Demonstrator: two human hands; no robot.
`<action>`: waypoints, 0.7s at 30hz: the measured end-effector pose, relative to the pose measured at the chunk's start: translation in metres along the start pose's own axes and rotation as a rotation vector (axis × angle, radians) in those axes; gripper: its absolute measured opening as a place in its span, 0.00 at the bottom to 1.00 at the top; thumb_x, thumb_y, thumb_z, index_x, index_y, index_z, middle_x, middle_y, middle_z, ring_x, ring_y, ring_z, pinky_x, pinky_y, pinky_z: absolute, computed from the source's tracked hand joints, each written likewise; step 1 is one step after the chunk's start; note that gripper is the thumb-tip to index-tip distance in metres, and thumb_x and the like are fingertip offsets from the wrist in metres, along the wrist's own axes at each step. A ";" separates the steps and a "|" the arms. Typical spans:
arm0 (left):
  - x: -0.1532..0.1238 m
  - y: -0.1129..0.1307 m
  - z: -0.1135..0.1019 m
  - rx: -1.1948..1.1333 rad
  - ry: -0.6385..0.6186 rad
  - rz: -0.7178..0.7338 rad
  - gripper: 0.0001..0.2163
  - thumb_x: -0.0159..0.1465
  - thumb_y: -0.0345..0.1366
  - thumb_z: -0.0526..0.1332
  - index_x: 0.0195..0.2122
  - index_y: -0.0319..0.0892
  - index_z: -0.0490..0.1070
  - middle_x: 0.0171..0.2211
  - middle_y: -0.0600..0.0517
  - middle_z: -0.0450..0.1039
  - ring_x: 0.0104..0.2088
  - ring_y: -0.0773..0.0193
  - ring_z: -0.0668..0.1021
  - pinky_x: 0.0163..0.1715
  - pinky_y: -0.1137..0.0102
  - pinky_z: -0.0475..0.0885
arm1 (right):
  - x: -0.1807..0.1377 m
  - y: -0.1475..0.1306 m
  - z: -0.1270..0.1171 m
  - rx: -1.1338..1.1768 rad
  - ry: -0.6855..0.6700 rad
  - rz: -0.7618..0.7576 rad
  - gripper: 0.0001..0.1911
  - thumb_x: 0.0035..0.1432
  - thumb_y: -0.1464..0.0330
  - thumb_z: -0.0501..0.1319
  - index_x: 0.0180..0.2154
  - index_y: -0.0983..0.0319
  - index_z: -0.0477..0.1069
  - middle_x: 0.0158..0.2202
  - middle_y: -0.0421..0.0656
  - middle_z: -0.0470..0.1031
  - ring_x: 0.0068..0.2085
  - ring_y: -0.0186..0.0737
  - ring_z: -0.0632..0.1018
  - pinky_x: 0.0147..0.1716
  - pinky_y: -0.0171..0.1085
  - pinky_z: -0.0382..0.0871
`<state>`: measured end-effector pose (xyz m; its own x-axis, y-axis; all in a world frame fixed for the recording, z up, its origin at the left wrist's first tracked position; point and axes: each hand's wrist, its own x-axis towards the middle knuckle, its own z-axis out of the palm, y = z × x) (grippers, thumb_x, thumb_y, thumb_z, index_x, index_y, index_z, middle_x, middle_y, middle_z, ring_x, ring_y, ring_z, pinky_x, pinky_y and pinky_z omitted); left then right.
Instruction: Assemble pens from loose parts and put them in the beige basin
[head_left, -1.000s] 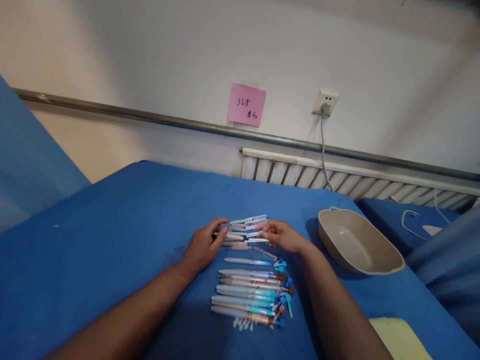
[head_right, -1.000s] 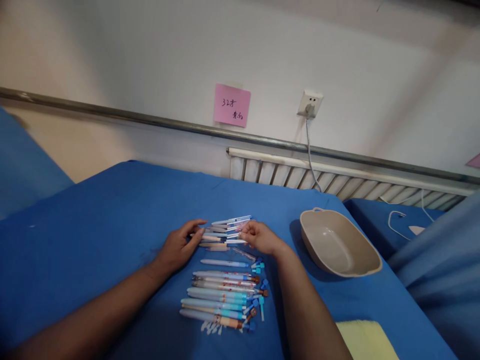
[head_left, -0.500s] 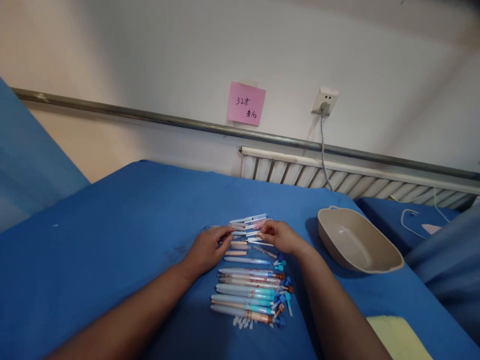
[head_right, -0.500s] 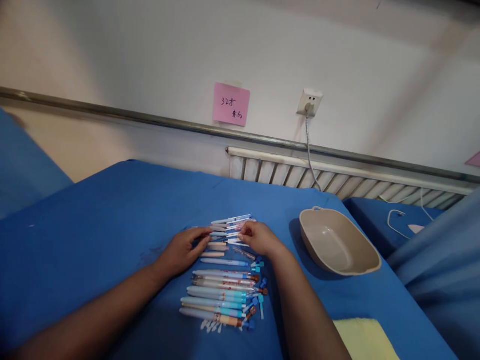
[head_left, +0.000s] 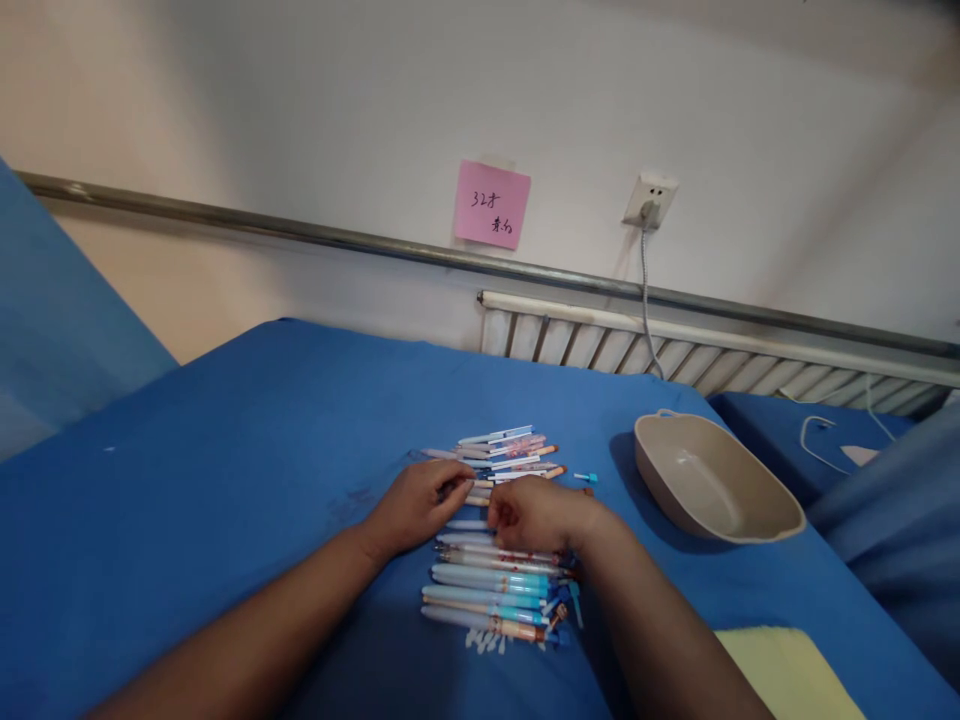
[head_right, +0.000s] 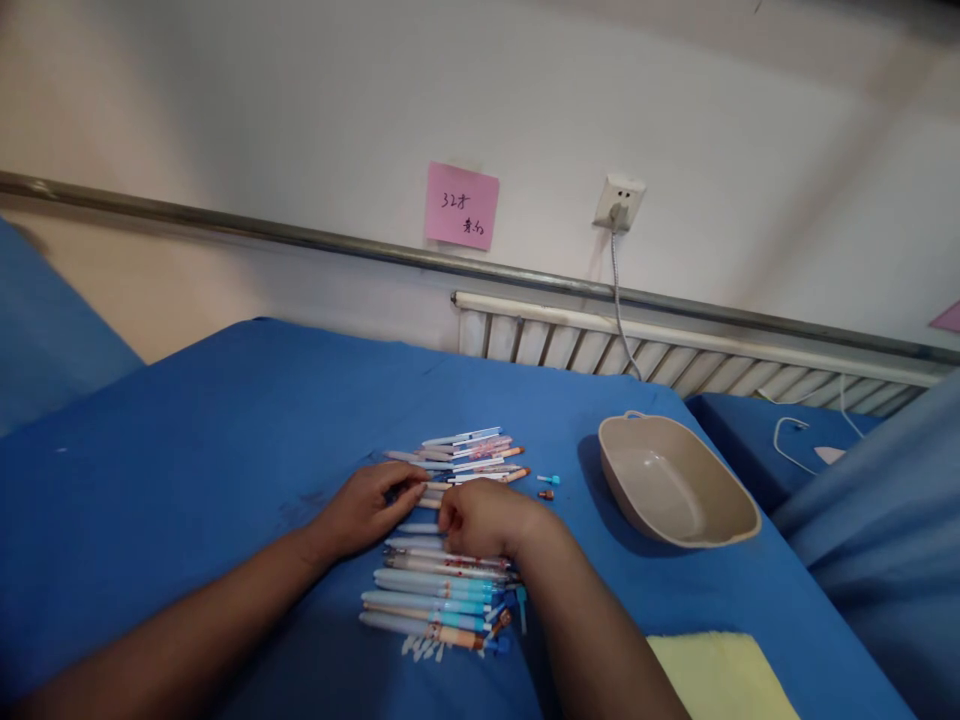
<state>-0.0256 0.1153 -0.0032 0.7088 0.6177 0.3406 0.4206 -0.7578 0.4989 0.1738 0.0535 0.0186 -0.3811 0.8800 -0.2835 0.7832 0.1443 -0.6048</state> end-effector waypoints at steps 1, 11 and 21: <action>0.000 0.000 0.000 -0.007 0.001 -0.001 0.09 0.63 0.36 0.54 0.38 0.41 0.72 0.32 0.51 0.75 0.33 0.64 0.75 0.35 0.72 0.66 | -0.001 -0.004 0.000 -0.041 0.011 0.012 0.10 0.43 0.69 0.63 0.33 0.60 0.72 0.29 0.38 0.75 0.27 0.33 0.71 0.23 0.29 0.56; 0.000 -0.002 0.000 -0.047 -0.001 -0.029 0.08 0.63 0.35 0.54 0.38 0.42 0.72 0.34 0.52 0.75 0.34 0.65 0.75 0.36 0.72 0.66 | 0.007 0.011 0.004 -0.032 0.059 -0.028 0.07 0.49 0.69 0.61 0.33 0.61 0.72 0.29 0.39 0.76 0.28 0.33 0.71 0.24 0.30 0.55; 0.001 -0.004 0.000 -0.046 -0.002 -0.019 0.08 0.63 0.34 0.54 0.37 0.42 0.72 0.33 0.52 0.75 0.35 0.65 0.75 0.36 0.72 0.67 | 0.005 0.002 0.002 -0.310 0.162 0.067 0.08 0.45 0.71 0.59 0.32 0.60 0.73 0.32 0.43 0.77 0.33 0.40 0.74 0.26 0.33 0.53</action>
<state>-0.0263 0.1185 -0.0050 0.7022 0.6312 0.3294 0.4071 -0.7355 0.5416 0.1721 0.0575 0.0144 -0.2608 0.9488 -0.1781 0.9251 0.1929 -0.3270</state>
